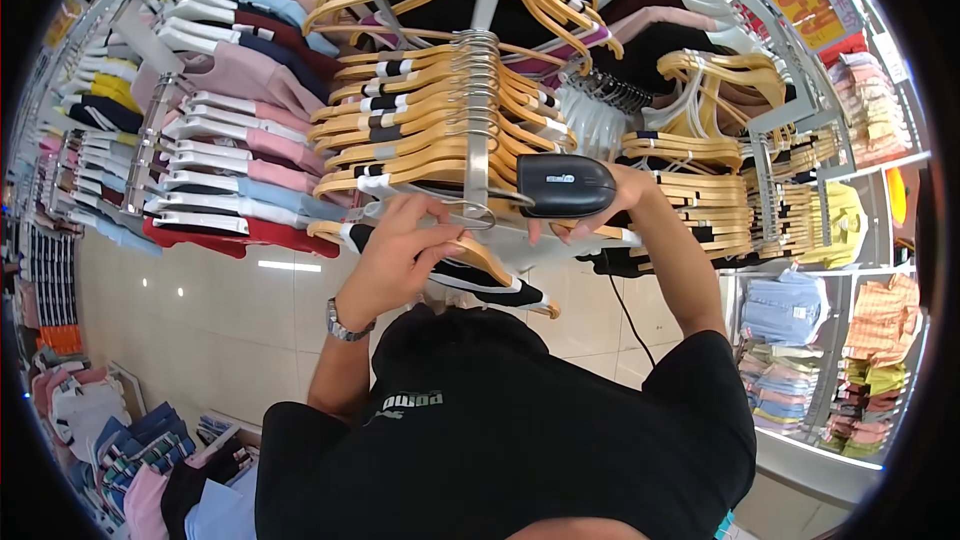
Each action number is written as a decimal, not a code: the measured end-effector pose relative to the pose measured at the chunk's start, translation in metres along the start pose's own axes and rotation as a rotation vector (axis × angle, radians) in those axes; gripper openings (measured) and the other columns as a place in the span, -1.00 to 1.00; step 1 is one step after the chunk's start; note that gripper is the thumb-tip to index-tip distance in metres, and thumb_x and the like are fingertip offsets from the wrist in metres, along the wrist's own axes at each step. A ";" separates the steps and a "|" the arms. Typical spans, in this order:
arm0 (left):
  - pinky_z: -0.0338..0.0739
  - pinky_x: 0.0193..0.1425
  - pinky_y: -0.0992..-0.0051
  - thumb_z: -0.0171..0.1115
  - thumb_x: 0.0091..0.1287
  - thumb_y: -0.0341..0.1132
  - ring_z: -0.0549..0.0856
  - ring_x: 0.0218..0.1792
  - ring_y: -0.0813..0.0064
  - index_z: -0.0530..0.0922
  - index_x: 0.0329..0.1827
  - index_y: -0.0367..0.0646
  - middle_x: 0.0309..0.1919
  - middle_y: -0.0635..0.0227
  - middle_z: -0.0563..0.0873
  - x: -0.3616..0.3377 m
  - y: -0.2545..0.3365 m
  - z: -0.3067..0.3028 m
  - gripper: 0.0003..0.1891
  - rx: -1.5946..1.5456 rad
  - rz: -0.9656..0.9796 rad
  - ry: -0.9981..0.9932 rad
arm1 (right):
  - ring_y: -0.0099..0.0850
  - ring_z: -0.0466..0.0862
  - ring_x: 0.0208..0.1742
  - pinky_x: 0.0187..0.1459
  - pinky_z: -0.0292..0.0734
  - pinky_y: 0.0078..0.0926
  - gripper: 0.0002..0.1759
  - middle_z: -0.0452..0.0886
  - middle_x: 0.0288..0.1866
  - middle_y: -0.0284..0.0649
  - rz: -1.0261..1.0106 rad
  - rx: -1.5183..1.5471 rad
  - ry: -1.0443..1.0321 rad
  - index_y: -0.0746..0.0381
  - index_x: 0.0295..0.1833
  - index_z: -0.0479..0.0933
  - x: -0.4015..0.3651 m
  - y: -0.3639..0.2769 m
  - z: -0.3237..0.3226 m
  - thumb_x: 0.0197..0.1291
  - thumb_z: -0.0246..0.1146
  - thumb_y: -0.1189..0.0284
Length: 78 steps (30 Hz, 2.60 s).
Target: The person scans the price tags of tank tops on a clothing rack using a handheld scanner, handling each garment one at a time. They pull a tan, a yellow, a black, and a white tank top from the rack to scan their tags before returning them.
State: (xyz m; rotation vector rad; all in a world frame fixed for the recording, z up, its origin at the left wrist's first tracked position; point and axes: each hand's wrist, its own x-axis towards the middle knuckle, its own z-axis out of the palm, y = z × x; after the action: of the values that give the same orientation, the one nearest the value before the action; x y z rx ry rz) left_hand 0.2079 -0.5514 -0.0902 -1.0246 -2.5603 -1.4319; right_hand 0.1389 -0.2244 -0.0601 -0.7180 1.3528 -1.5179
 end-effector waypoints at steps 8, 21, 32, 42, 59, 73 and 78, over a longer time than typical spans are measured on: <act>0.41 0.28 0.21 0.45 0.22 -0.38 0.56 0.21 0.12 0.77 -0.08 -0.12 0.16 0.17 0.61 0.000 -0.002 0.000 -0.79 -0.080 0.043 0.033 | -0.36 0.67 -0.33 -0.31 0.64 -0.41 -0.36 0.70 0.01 0.07 -0.053 -0.031 -0.229 0.42 0.29 0.40 0.023 0.001 -0.019 0.10 0.45 0.51; 0.45 0.23 0.21 0.41 0.29 -0.27 0.62 0.14 0.13 0.75 -0.04 -0.10 0.16 0.14 0.64 -0.001 -0.010 -0.001 -0.77 -0.065 0.094 -0.008 | -0.31 0.73 -0.36 -0.51 0.62 -0.45 -0.25 0.68 -0.22 0.22 -0.169 0.236 -0.146 0.49 0.38 0.25 0.027 0.031 -0.028 0.15 0.45 0.53; 0.47 0.19 0.25 0.37 0.33 -0.26 0.61 0.09 0.16 0.77 0.03 -0.01 0.05 0.15 0.64 -0.002 -0.016 0.002 -0.76 -0.068 -0.023 0.011 | -0.48 0.63 -0.03 0.07 0.54 -0.48 -0.26 0.69 0.04 -0.20 -0.195 -0.629 0.604 0.34 0.25 0.51 0.022 0.036 0.028 -0.12 0.62 0.53; 0.49 0.27 0.24 0.39 0.32 -0.36 0.63 0.14 0.07 0.72 0.08 -0.13 0.18 0.07 0.60 -0.001 -0.015 0.010 -0.72 -0.141 0.030 0.038 | -0.55 0.65 -0.23 -0.11 0.58 -0.50 -0.55 0.72 -0.21 -0.29 -0.188 -0.529 0.823 0.30 -0.03 0.60 0.038 0.052 0.063 -0.05 0.60 0.48; 0.63 -0.08 0.48 0.22 0.46 -0.45 0.71 -0.13 0.38 0.56 0.12 -0.25 0.02 0.22 0.64 0.007 -0.031 -0.005 -0.78 -0.256 -0.164 0.236 | -0.53 0.66 -0.19 -0.16 0.58 -0.55 -0.38 0.65 0.12 -0.18 -0.200 -0.349 1.006 0.36 0.25 0.46 0.016 0.057 0.077 0.02 0.46 0.70; 0.57 -0.28 0.34 0.47 0.14 -0.38 0.69 -0.29 0.23 0.62 -0.20 -0.13 -0.33 0.34 0.66 0.044 -0.048 -0.013 -0.78 0.190 0.070 0.136 | -0.59 0.60 -0.32 -0.19 0.57 -0.57 -0.66 0.70 -0.28 -0.36 -0.178 -0.572 1.299 0.32 -0.04 0.62 0.000 0.077 0.072 0.08 0.54 0.52; 0.54 -0.35 0.39 0.49 0.14 -0.42 0.67 -0.35 0.26 0.61 -0.18 -0.18 -0.33 0.31 0.66 0.051 -0.045 -0.010 -0.76 0.114 0.043 0.145 | -0.56 0.60 -0.31 -0.19 0.57 -0.53 -0.70 0.70 -0.28 -0.31 -0.058 -0.674 1.230 0.34 -0.07 0.60 -0.011 0.088 0.063 0.05 0.47 0.57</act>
State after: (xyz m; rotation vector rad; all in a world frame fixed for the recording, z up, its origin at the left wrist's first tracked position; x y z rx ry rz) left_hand 0.1402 -0.5489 -0.1014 -0.9188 -2.4697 -1.2827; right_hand 0.2224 -0.2348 -0.1296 -0.1118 2.8547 -1.5702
